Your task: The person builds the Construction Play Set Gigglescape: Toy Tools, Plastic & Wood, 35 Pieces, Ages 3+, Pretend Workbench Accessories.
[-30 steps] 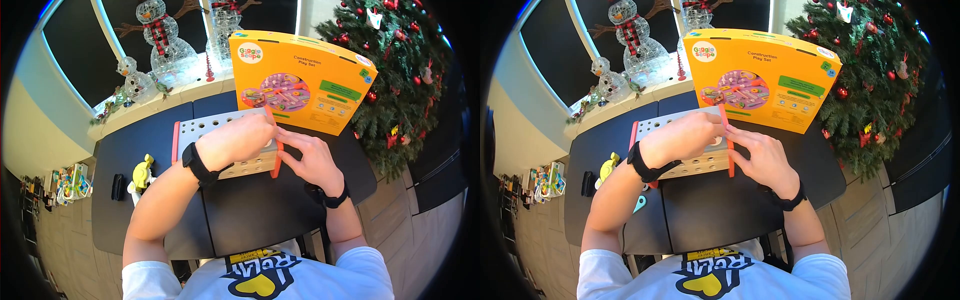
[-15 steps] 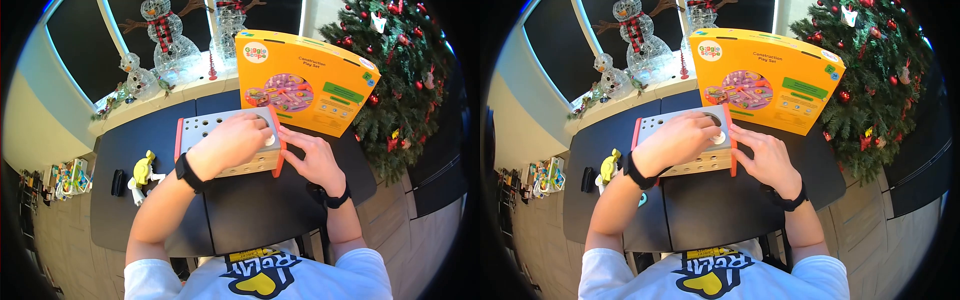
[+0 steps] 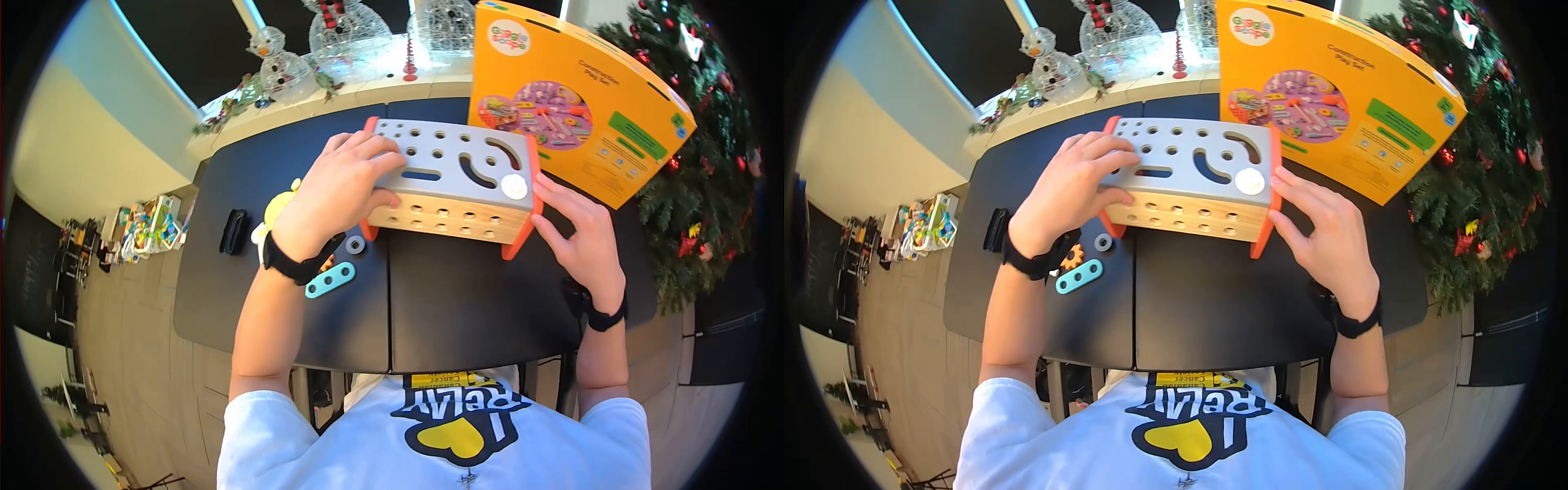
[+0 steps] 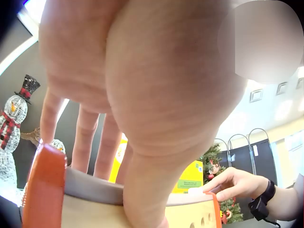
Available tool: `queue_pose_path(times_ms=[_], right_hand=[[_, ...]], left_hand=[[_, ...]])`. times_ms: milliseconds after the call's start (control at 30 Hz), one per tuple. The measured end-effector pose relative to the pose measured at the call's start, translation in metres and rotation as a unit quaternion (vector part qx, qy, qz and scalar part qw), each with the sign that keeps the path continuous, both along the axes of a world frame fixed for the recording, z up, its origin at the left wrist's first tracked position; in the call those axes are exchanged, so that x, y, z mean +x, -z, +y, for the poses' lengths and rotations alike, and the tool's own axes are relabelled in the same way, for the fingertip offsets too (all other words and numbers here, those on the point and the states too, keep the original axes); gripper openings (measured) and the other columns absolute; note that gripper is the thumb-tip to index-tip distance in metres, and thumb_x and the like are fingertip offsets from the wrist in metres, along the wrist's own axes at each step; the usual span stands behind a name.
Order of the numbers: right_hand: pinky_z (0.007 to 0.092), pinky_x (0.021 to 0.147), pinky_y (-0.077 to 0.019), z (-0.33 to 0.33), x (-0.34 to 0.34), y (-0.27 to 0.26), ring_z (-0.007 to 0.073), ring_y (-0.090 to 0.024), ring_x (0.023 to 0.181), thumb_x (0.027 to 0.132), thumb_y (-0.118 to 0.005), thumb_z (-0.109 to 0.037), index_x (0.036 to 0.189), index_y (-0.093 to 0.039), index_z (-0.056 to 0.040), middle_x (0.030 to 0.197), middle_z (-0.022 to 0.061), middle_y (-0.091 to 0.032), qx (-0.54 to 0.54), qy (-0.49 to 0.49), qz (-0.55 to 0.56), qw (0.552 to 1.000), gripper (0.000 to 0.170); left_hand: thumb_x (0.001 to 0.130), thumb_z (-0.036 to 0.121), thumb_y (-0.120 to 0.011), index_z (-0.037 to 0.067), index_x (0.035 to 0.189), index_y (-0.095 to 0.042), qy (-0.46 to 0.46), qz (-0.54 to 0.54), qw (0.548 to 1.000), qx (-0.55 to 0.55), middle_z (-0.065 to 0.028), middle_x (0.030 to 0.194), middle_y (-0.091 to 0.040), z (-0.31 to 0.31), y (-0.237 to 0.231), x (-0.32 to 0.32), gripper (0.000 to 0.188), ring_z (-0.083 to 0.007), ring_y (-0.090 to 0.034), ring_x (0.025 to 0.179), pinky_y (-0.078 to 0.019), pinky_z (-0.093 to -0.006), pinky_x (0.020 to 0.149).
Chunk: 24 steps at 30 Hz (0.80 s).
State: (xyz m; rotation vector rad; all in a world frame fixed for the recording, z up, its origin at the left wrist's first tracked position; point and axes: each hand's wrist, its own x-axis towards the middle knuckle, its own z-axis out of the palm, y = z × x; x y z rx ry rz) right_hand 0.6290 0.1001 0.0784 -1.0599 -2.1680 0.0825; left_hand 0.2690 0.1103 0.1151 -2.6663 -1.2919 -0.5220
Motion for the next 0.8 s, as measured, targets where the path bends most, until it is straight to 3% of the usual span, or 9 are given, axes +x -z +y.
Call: queue_pose_path(times_ms=[167,267,300,333,400,500,533,633,800], right_hand=[[0.0415,0.084,-0.0566,-0.017,-0.01,-0.001,0.0335,-0.07,0.097,0.079,-0.086,-0.014,0.114,-0.076,-0.0031,0.12,0.0114,-0.074,0.057,0.011,-0.041,0.997,0.038],[0.0415,0.084,-0.0564,-0.026,-0.014,-0.003,0.0336,-0.069,0.097,0.078,-0.087,-0.014,0.114,-0.076,-0.003,0.119,0.0119,-0.073,0.057,0.003,-0.05,0.997,0.04],[0.0415,0.084,-0.0562,-0.028,-0.014,-0.002,0.0336,-0.069,0.096,0.077,-0.087,-0.014,0.115,-0.075,-0.0029,0.117,0.0123,-0.072,0.057,-0.002,-0.049,0.997,0.042],[0.0414,0.084,-0.0559,-0.03,-0.015,-0.001,0.0334,-0.069,0.096,0.077,-0.087,-0.014,0.115,-0.075,-0.0031,0.117,0.0121,-0.072,0.059,-0.001,-0.051,0.997,0.042],[0.0412,0.083,-0.0554,-0.031,-0.017,-0.001,0.033,-0.069,0.096,0.077,-0.086,-0.014,0.115,-0.074,-0.0034,0.118,0.0119,-0.071,0.063,0.0,-0.052,0.997,0.041],[0.0407,0.082,-0.0542,-0.035,-0.023,-0.006,0.0322,-0.068,0.094,0.077,-0.086,-0.013,0.114,-0.074,-0.0039,0.116,0.0113,-0.071,0.081,0.013,-0.074,0.994,0.04],[0.0406,0.081,-0.0538,-0.036,-0.025,-0.007,0.032,-0.068,0.094,0.077,-0.086,-0.013,0.113,-0.074,-0.004,0.115,0.0112,-0.071,0.081,0.014,-0.075,0.994,0.039],[0.0404,0.08,-0.053,-0.035,-0.029,-0.01,0.0317,-0.067,0.092,0.075,-0.087,-0.013,0.111,-0.074,-0.0042,0.112,0.0108,-0.07,0.079,0.013,-0.077,0.994,0.04],[0.0416,0.084,-0.0523,-0.032,-0.023,-0.025,0.0326,-0.066,0.096,0.072,-0.087,-0.014,0.113,-0.073,-0.0049,0.112,0.0099,-0.069,0.043,-0.018,-0.096,0.994,0.045]], left_hand=[[0.08,0.025,-0.087,0.006,0.116,-0.071,-0.093,-0.077,0.987,0.11,-0.0071,0.124,-0.068,-0.004,0.019,-0.019,0.044,-0.0321,-0.061,0.119,-0.0487,-0.0428,0.1],[0.084,0.025,-0.085,0.004,0.108,-0.071,-0.167,-0.086,0.979,0.084,-0.0099,0.114,-0.069,-0.012,0.024,-0.055,0.035,-0.0335,-0.065,0.108,-0.0526,-0.0424,0.09],[0.088,0.023,-0.083,0.003,0.1,-0.07,-0.193,-0.079,0.976,0.061,-0.0116,0.101,-0.07,-0.016,0.026,-0.069,0.027,-0.0342,-0.067,0.097,-0.0541,-0.0426,0.082],[0.089,0.021,-0.081,0.002,0.093,-0.071,-0.217,-0.077,0.973,0.023,-0.0116,0.091,-0.069,-0.022,0.025,-0.08,0.022,-0.034,-0.067,0.092,-0.0542,-0.0429,0.08],[0.089,0.019,-0.08,0.002,0.09,-0.073,-0.253,-0.081,0.96,-0.086,-0.0122,0.088,-0.071,-0.033,0.032,-0.102,0.018,-0.0343,-0.068,0.091,-0.0542,-0.0431,0.081],[0.087,0.02,-0.077,0.004,0.095,-0.079,-0.256,-0.006,0.951,-0.176,-0.0188,0.094,-0.075,-0.054,0.049,-0.124,0.018,-0.0376,-0.07,0.093,-0.056,-0.0467,0.085],[0.085,0.015,-0.076,0.005,0.104,-0.081,-0.239,0.004,0.947,-0.213,-0.0188,0.099,-0.077,-0.059,0.056,-0.132,0.022,-0.0373,-0.072,0.098,-0.0571,-0.0458,0.089],[0.081,0.008,-0.076,0.008,0.111,-0.08,-0.267,0.009,0.928,-0.259,-0.017,0.107,-0.077,-0.073,0.069,-0.141,0.031,-0.035,-0.072,0.103,-0.0572,-0.0436,0.095],[0.078,0.004,-0.074,0.008,0.106,-0.081,-0.251,0.022,0.929,-0.269,-0.0159,0.105,-0.077,-0.072,0.081,-0.148,0.029,-0.0343,-0.071,0.104,-0.0556,-0.0435,0.094]])
